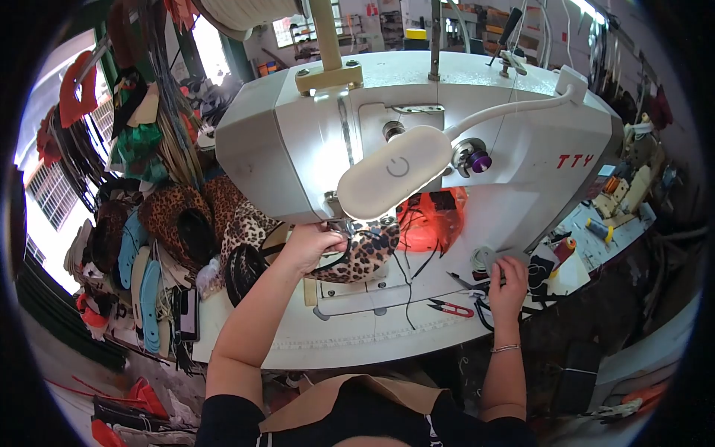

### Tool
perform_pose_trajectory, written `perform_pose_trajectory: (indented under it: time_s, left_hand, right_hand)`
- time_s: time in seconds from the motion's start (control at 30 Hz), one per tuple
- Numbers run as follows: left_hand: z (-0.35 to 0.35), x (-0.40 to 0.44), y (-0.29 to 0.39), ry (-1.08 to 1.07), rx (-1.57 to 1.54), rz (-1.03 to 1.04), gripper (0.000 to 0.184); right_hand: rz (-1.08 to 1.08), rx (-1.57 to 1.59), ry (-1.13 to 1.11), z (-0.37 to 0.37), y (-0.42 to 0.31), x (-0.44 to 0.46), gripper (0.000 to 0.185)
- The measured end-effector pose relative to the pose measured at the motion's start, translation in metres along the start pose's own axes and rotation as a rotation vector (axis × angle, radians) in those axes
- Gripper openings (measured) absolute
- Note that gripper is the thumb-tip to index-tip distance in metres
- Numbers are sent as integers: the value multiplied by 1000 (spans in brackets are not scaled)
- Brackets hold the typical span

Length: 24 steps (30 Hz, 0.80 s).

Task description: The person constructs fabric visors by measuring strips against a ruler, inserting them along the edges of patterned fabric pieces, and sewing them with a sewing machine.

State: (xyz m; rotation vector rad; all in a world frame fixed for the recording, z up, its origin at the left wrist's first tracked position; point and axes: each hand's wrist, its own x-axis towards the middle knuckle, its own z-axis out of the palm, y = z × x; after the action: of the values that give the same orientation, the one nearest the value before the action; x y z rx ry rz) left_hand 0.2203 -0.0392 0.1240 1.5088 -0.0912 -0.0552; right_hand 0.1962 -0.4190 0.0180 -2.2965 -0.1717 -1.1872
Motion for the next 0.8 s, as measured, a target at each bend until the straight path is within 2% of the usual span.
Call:
perform_pose_trajectory:
  time_s: [0.1, 0.2, 0.43, 0.63, 0.73, 0.8]
  left_hand:
    - [0, -1, 1, -1, -17, 7, 34]
    - [2, -3, 3, 15, -119, 13, 24]
    - [7, -2, 7, 122, -132, -26, 24]
    - [4, -1, 0, 92, -176, 3, 26]
    - [2, -3, 3, 0, -106, 22, 27]
    - [4, -3, 3, 38, -114, 34, 26]
  right_hand:
    - [-1, -3, -4, 0, 2, -1, 12]
    - [-3, -8, -7, 1, 0, 1, 13]
    - [-6, -12, 0, 7, 8, -11, 14]
    - [-24, -36, -22, 10, 9, -26, 22]
    - [-23, -54, -28, 8, 4, -26, 25]
    - [-29, -70, -33, 4, -1, -23, 27]
